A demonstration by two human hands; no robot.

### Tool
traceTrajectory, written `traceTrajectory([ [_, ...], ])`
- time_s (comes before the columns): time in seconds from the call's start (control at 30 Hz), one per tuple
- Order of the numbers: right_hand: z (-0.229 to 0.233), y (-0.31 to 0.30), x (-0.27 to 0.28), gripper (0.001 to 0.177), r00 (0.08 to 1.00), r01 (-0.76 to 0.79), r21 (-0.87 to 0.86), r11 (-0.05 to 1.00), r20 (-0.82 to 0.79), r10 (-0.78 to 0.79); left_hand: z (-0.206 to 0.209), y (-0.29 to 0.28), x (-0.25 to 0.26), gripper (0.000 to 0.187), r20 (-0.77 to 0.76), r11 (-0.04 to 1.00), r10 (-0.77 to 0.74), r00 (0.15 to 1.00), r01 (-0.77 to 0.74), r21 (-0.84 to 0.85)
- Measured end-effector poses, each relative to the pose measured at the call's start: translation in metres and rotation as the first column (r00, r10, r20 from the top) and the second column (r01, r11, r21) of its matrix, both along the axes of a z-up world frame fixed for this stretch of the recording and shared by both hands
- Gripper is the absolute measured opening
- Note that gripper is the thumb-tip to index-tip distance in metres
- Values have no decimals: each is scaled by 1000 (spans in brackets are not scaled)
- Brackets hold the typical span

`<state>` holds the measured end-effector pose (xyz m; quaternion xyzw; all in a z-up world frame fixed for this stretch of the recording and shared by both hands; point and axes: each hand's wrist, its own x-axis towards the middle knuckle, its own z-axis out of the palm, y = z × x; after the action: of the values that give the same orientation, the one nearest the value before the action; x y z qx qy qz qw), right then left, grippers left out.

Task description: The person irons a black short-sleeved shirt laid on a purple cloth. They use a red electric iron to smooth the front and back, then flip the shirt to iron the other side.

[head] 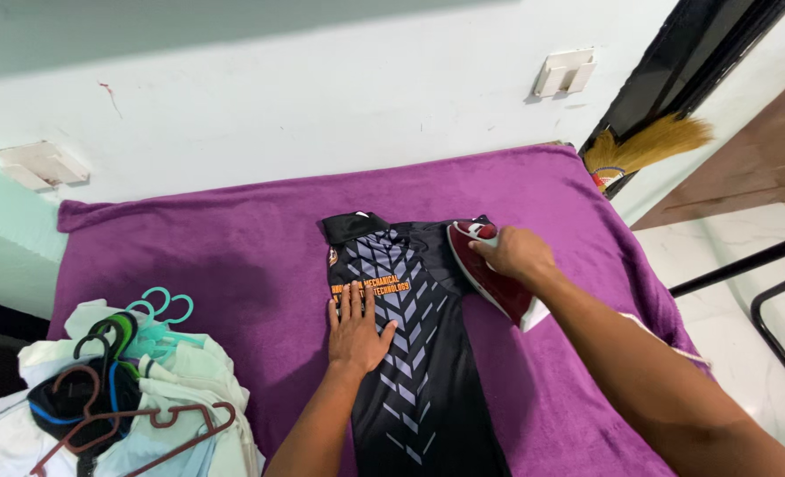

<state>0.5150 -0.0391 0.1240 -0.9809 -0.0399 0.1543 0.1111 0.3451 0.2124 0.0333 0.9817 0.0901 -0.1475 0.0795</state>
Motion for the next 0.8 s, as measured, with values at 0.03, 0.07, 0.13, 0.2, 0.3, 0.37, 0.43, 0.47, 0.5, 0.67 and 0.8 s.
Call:
traceTrajectory([
  [0.03, 2, -3, -3, 71, 1000, -8, -10, 1000, -16, 8, -1, -1, -2, 88, 5, 1000, 7, 1000, -7, -6],
  [0.07, 5, -7, -6, 71, 999, -16, -21, 1000, -31, 15, -1, 0, -2, 88, 13, 1000, 13, 1000, -13, -11],
  [0.13, 10, -12, -13, 69, 997, -9, -24, 1000, -72, 8, -2, -1, -3, 87, 44, 1000, 14, 999, -14, -4],
  [0.2, 10, -10, -20, 67, 991, 22, -11, 1000, -129, -23, -5, -2, -6, 87, 90, 1000, 3, 996, -5, 22],
  [0.3, 8, -8, -22, 73, 997, -58, -74, 996, -50, 55, -7, -2, -6, 87, 98, 1000, 13, 995, -13, 4],
  [0.37, 7, -5, -15, 67, 999, 0, -17, 1000, -52, -1, -7, 1, -5, 86, 111, 1000, 11, 994, -12, 6],
  [0.43, 3, -9, -8, 62, 999, 33, 21, 999, -44, -32, -11, -1, -6, 86, 109, 1000, 14, 994, -14, -4],
  [0.47, 0, -9, -3, 60, 999, 36, 36, 999, -28, -35, -12, -1, -6, 86, 107, 1000, 18, 994, -17, -8],
  [0.5, -3, -11, 3, 59, 999, 39, 52, 998, -12, -38, -12, -1, -6, 86, 104, 1000, 22, 994, -21, -12],
  [0.67, -19, -17, 41, 72, 988, 154, 2, 988, 32, -154, -13, 1, -8, 86, 140, 1000, 12, 990, -12, 2],
  [0.8, -17, -28, 56, 75, 978, 190, 22, 981, 82, -192, -10, 0, -8, 86, 150, 1000, 7, 989, -9, 13],
])
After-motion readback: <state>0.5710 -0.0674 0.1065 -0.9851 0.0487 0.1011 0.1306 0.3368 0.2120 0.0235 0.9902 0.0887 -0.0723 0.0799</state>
